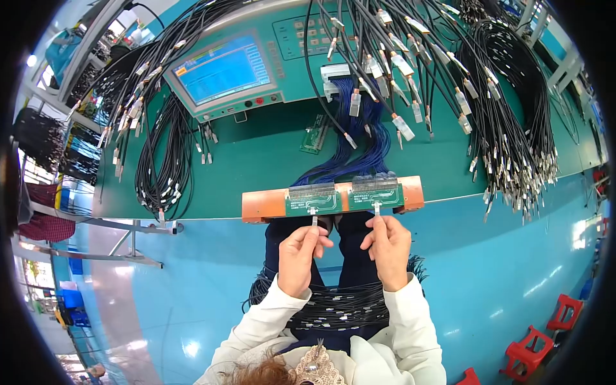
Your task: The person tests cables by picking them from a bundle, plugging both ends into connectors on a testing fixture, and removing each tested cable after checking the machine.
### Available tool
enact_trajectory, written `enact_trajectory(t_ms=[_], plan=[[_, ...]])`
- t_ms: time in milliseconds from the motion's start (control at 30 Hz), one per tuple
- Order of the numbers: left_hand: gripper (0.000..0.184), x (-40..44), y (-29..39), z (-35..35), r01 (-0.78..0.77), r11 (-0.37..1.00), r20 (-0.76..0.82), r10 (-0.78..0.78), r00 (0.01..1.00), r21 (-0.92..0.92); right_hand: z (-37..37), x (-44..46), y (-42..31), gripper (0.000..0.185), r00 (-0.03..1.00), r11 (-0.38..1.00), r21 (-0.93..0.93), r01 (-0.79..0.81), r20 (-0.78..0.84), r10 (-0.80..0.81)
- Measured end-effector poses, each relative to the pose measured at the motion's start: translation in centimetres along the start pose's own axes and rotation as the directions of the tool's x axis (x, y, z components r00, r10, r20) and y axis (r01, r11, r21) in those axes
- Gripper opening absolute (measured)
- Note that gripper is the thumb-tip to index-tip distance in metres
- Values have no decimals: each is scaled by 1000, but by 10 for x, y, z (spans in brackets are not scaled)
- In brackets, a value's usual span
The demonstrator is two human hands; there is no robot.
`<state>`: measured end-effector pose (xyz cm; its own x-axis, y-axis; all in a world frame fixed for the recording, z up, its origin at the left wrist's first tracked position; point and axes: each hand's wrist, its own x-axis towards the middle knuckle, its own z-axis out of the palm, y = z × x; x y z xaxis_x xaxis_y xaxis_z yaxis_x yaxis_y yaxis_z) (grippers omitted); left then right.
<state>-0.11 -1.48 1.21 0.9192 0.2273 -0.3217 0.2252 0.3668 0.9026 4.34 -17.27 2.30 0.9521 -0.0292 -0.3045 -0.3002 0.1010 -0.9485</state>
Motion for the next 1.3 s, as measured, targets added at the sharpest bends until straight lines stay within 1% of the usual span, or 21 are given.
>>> enact_trajectory(t_ms=[67,300,500,567,700,767,867,1033,1133,1200,1267,1300], plan=[[24,1,-2,0,-56,997,-18,57,998,44,0,0,1,24,1000,1000,11,3,-4,-3],[25,3,-1,0,-56,998,-29,56,998,18,-1,0,1,24,1000,1000,17,-17,-1,17],[25,4,1,2,-40,997,-34,42,999,67,-1,0,1,24,1000,999,38,-20,11,19],[25,4,4,4,-55,993,-59,61,996,102,0,0,2,23,1000,999,31,-7,-3,7],[24,6,6,7,-51,993,-61,58,996,107,1,0,4,23,1000,1000,18,0,-13,0],[25,6,6,8,-43,994,-78,51,996,98,2,0,5,23,999,999,16,29,-28,-29],[25,9,8,8,-56,989,-67,66,996,137,5,3,4,23,1000,994,110,12,-26,-9],[26,10,7,7,-64,987,-63,74,995,149,6,5,7,21,1000,993,120,8,-30,-5],[23,12,3,6,-73,988,-50,80,996,138,3,4,6,22,1000,990,142,20,5,-21],[22,10,2,6,-143,961,-40,156,987,235,2,2,6,22,998,997,53,57,-20,-56],[22,15,-9,0,-131,980,-22,136,990,149,-1,3,8,24,996,995,45,89,10,-89],[23,17,-6,-3,-135,976,27,132,991,168,-2,5,11,25,993,993,43,111,35,-113]])
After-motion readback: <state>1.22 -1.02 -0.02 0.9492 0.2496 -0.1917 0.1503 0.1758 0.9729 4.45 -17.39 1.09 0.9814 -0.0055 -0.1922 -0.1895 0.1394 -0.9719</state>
